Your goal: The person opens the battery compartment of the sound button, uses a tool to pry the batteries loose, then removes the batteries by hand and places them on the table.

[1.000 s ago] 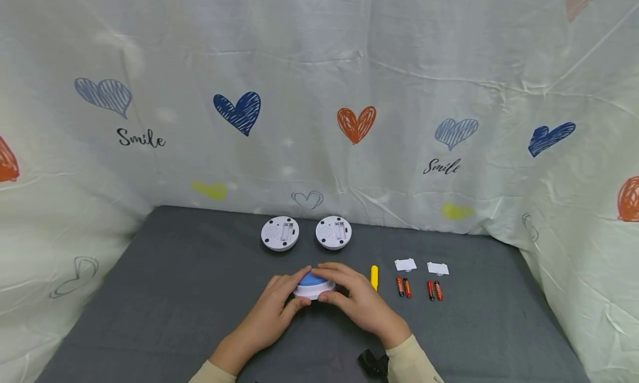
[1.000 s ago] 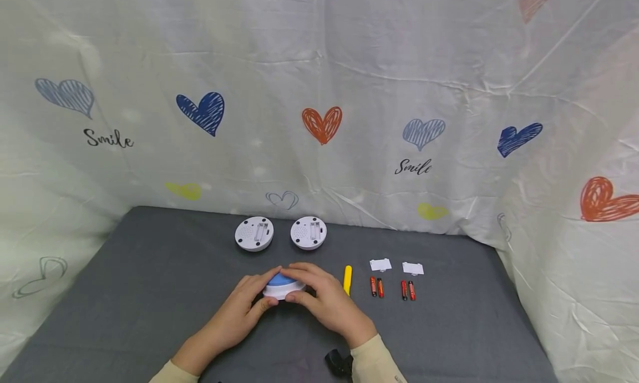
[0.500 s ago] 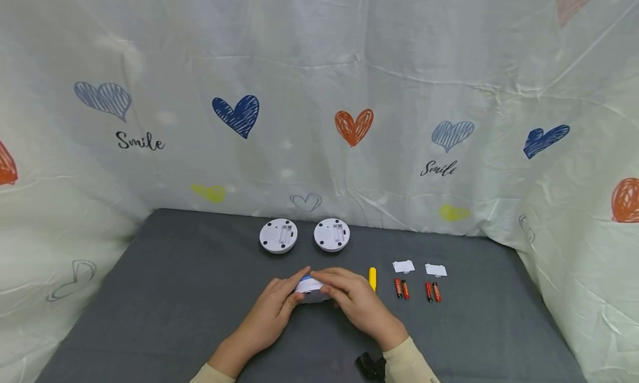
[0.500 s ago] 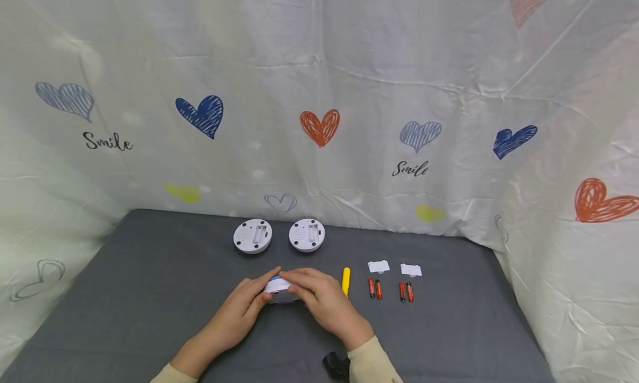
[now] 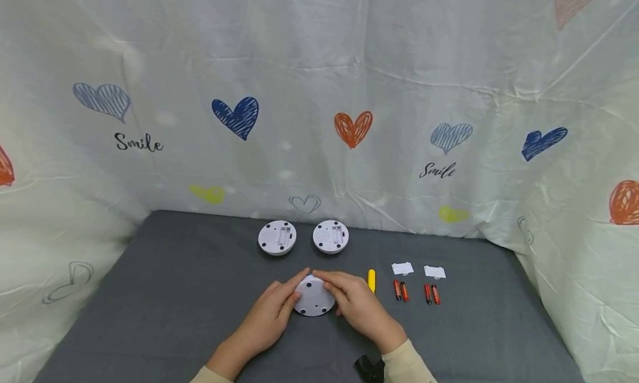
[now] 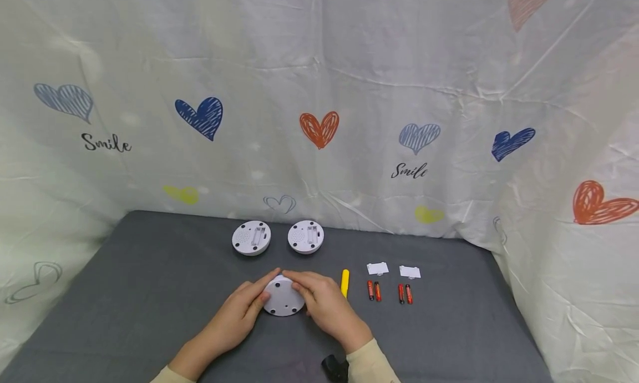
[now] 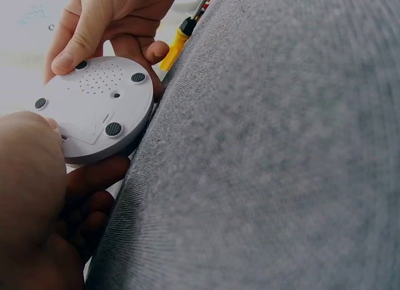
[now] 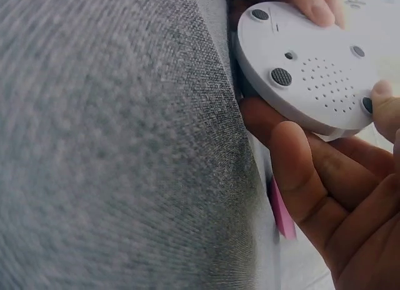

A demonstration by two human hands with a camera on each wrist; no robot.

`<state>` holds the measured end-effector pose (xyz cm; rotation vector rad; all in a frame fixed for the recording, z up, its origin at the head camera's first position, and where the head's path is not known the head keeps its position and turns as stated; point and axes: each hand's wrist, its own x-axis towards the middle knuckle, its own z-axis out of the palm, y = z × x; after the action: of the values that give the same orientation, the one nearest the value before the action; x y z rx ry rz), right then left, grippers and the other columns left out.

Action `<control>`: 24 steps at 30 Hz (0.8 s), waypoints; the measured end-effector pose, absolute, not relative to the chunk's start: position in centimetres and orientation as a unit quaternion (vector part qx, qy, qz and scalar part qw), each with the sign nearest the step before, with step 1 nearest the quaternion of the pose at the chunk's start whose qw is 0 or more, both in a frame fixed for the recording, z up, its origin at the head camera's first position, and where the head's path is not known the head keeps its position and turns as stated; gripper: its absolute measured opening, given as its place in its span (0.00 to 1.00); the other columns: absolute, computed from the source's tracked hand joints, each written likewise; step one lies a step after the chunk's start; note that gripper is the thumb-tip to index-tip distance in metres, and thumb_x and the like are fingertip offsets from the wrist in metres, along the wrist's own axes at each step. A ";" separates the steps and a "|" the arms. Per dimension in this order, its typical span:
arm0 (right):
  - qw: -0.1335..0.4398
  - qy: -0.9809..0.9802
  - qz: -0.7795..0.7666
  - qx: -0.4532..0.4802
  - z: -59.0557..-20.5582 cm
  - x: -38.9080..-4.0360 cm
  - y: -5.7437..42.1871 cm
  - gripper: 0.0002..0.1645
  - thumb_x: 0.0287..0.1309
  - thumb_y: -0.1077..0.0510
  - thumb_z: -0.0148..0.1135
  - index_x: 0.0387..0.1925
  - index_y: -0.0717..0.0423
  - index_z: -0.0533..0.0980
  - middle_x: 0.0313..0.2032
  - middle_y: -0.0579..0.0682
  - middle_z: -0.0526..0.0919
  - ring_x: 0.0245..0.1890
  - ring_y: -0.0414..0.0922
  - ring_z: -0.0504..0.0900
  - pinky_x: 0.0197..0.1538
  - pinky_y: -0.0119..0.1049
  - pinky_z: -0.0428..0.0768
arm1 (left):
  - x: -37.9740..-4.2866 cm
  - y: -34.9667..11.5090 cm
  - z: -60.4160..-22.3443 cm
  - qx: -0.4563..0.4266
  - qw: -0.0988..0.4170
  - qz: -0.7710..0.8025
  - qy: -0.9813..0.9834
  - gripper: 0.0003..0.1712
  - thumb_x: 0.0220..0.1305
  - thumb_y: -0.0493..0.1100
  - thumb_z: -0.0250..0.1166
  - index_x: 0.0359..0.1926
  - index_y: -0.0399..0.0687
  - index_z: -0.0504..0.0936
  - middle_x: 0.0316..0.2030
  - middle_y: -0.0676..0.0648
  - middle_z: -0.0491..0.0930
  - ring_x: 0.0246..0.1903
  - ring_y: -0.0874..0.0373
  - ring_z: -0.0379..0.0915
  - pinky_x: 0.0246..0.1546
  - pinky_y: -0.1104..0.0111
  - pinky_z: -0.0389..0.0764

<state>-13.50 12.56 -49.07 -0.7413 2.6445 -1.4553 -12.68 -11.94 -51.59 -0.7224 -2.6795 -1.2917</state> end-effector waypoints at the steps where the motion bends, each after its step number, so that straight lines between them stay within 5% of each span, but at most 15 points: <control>1: 0.018 0.852 -0.468 -0.236 -49.1 -13.5 12.5 0.22 0.85 0.54 0.56 0.73 0.44 0.80 0.64 0.46 0.85 0.19 0.37 0.78 0.30 0.34 0.84 | -12.6 -12.0 -51.6 -0.237 0.042 -0.422 -0.874 0.29 0.83 0.42 0.61 0.81 0.56 0.74 0.33 0.63 0.75 0.35 0.67 0.67 0.36 0.66 0.75; 10: 0.002 0.878 -0.422 -0.224 -49.3 -13.5 12.3 0.27 0.80 0.60 0.64 0.75 0.53 0.77 0.62 0.45 0.84 0.35 0.34 0.79 0.43 0.33 0.82 | -12.8 -12.0 -51.7 -0.219 -0.014 -0.466 -0.857 0.26 0.83 0.47 0.64 0.73 0.39 0.79 0.27 0.64 0.77 0.28 0.69 0.74 0.37 0.66 0.77; 14: -0.017 0.884 -0.420 -0.206 -49.4 -13.5 12.3 0.20 0.77 0.60 0.68 0.66 0.52 0.80 0.61 0.46 0.84 0.29 0.35 0.76 0.36 0.32 0.80 | -12.9 -11.9 -51.8 -0.201 -0.010 -0.465 -0.862 0.21 0.74 0.53 0.75 0.58 0.47 0.87 0.27 0.63 0.76 0.29 0.67 0.71 0.34 0.68 0.76; 19: -0.050 0.886 -0.411 -0.208 -49.5 -13.6 12.3 0.07 0.74 0.61 0.71 0.48 0.47 0.83 0.60 0.50 0.84 0.35 0.36 0.77 0.40 0.33 0.80 | -12.9 -12.0 -52.0 -0.195 0.010 -0.438 -0.878 0.24 0.54 0.63 0.85 0.40 0.60 0.84 0.33 0.61 0.74 0.35 0.64 0.66 0.38 0.67 0.73; 24: -0.058 0.887 -0.395 -0.231 -49.4 -13.4 12.3 0.10 0.72 0.59 0.74 0.52 0.48 0.88 0.59 0.49 0.84 0.45 0.39 0.81 0.47 0.35 0.82 | -12.8 -12.0 -52.2 -0.182 0.019 -0.430 -0.884 0.34 0.42 0.66 0.89 0.44 0.58 0.83 0.44 0.57 0.72 0.39 0.61 0.65 0.41 0.65 0.74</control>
<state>-13.40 12.25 -49.42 -0.7547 2.8947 -1.2898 -12.85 -12.04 -52.20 -0.5648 -2.7451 -1.3335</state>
